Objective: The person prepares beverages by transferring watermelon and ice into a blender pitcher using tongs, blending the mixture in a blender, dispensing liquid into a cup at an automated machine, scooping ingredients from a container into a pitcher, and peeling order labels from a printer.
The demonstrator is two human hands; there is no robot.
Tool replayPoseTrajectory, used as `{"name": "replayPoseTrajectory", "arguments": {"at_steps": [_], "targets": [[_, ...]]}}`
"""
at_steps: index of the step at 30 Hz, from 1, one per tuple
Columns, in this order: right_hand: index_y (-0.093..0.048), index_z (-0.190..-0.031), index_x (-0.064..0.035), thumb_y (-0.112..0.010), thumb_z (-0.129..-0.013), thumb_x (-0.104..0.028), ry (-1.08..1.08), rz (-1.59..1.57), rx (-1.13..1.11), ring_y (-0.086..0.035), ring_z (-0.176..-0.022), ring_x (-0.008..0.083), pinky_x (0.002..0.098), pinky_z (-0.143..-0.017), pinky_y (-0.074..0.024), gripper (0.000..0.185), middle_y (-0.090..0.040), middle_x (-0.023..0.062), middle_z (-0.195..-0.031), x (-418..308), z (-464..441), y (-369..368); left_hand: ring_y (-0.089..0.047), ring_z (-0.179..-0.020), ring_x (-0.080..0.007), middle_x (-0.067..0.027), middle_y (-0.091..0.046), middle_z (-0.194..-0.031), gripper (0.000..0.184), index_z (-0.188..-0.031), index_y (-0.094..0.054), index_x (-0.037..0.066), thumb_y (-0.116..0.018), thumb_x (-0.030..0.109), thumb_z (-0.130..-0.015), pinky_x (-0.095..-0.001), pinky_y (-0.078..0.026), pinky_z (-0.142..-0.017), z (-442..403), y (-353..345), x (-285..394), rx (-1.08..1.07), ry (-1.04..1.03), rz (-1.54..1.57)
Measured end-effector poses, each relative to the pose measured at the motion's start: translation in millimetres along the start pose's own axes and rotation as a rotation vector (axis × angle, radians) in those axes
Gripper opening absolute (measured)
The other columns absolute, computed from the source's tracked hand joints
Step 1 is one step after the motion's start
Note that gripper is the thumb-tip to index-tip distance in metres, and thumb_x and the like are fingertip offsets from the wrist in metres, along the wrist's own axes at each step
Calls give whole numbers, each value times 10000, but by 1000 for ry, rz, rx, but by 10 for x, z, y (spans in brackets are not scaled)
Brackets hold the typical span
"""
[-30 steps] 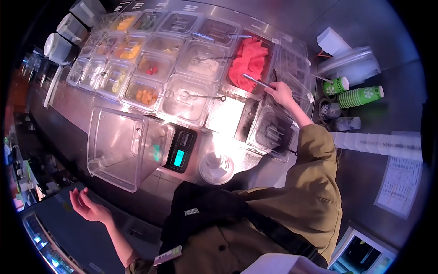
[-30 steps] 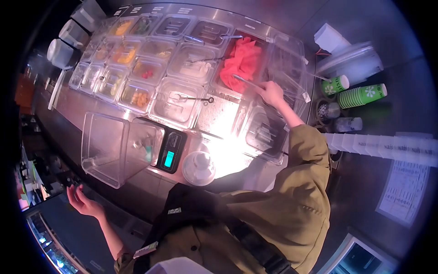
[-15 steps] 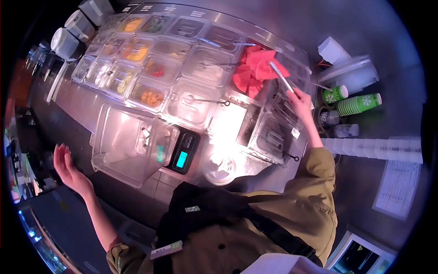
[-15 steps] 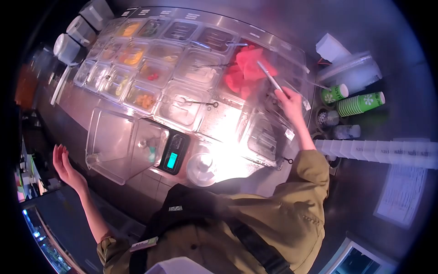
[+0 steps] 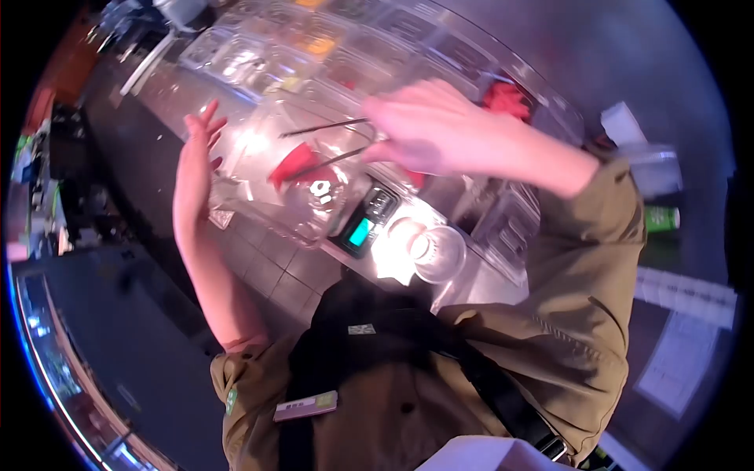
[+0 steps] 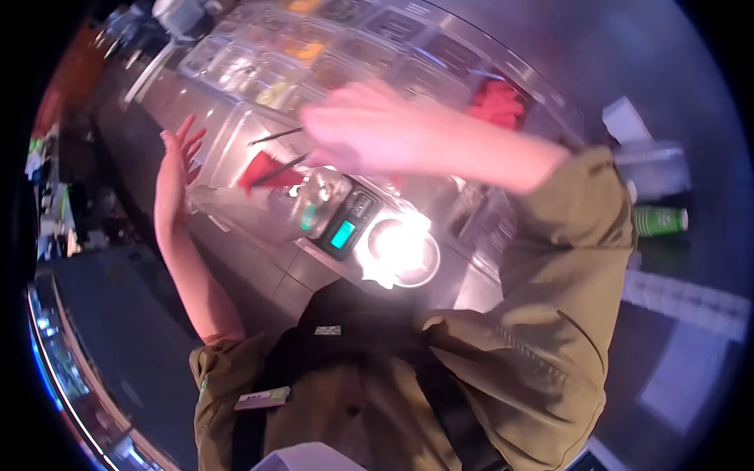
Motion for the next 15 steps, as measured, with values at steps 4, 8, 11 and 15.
{"name": "replayPoseTrajectory", "arguments": {"at_steps": [4,8,11,15], "targets": [[-488,-801,0,-601,-768,-274,105,81,22,-550,-574,287,381,-487,-397,298,-520,133,-583,-84,-21,332,-325,-1214,-278,-165,-412,-1265,651,-1305,-345,130,-215,586,-859,-422,-235,-982,-10,-61,1,-96,-5,-16],[-527,-890,27,-600,-776,-249,-57,34,129,-534,-536,237,330,-492,-407,308,-537,113,-595,73,443,678,-347,-1201,-252,-158,-431,-1248,595,-1294,-356,101,-263,522,-884,-397,-230,-988,18,-72,26,-53,-56,-8],[-540,-1023,36,-576,-795,-230,-309,-112,291,-522,-533,185,294,-523,-419,352,-572,111,-649,492,1081,527,-355,-1194,-241,-154,-443,-1235,563,-1281,-369,79,-295,483,-895,-376,-225,-995,36,-15,36,52,-96,-6],[-595,-961,-54,-550,-797,-294,-645,-186,87,-559,-601,286,353,-569,-426,295,-567,156,-674,866,1380,-639,-363,-1186,-221,-133,-456,-1222,527,-1254,-394,53,-329,440,-902,-362,-226,-997,65,83,-114,121,-112,50]]}}
Point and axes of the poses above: each hand's wrist, its own z-axis away from the middle knuckle, its own y-axis out of the back of the hand, x = y × z, the point moved 2 cm from there along -z, towards the middle knuckle
